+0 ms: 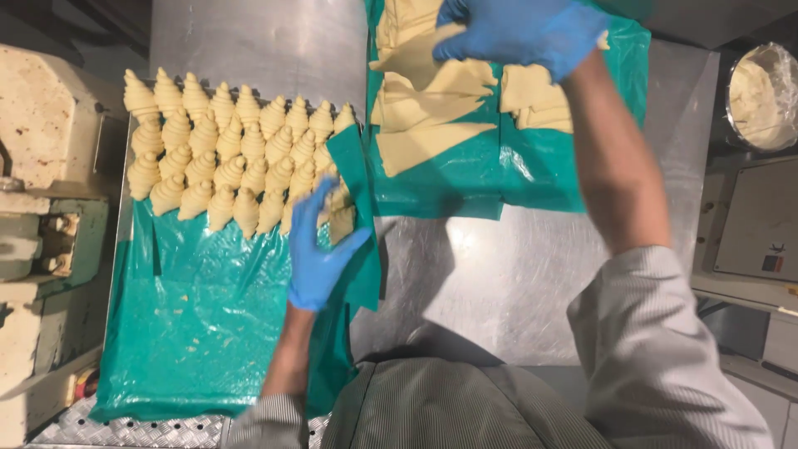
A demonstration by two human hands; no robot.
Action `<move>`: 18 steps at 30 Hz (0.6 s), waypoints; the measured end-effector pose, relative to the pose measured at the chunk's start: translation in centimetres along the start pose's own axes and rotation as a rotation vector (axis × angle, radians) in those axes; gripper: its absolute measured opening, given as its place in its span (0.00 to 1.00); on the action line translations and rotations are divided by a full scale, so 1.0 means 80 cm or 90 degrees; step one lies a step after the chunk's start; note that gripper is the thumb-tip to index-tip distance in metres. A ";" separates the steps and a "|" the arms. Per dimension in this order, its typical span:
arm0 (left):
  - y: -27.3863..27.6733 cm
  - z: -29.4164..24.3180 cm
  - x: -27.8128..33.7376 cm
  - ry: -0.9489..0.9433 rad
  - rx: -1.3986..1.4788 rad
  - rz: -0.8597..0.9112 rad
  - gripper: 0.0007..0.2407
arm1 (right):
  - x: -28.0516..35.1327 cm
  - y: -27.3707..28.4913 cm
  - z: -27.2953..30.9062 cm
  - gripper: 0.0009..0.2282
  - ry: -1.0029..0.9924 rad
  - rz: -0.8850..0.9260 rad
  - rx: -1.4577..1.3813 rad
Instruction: Rolling triangular pieces of dough into croissant shapes on a metal workbench.
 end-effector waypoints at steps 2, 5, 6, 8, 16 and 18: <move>-0.004 -0.045 -0.037 -0.066 -0.005 0.034 0.38 | 0.062 0.013 0.041 0.18 0.025 0.019 0.065; -0.053 -0.107 -0.060 -0.186 -0.003 0.143 0.44 | 0.167 0.009 0.074 0.18 0.098 0.028 0.180; -0.080 -0.129 -0.062 -0.244 -0.002 0.204 0.45 | 0.203 0.005 0.086 0.17 0.159 0.015 0.237; -0.166 -0.132 -0.030 -0.197 0.091 0.379 0.40 | 0.253 -0.018 0.062 0.18 0.161 0.056 0.222; -0.430 -0.015 0.313 0.350 0.574 0.706 0.15 | 0.369 -0.220 -0.150 0.23 0.194 0.056 0.070; -0.444 0.024 0.369 0.465 0.637 0.608 0.16 | 0.418 -0.243 -0.229 0.24 -0.006 -0.331 -0.022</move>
Point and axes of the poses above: each hand's wrist, its own x-axis away from the middle knuckle, its own y-axis out of the back of the hand, z = x × y, the point moved 10 cm from there along -x, towards the middle knuckle, and after that the axes turned 9 degrees about -x, right-handed, at the moved point
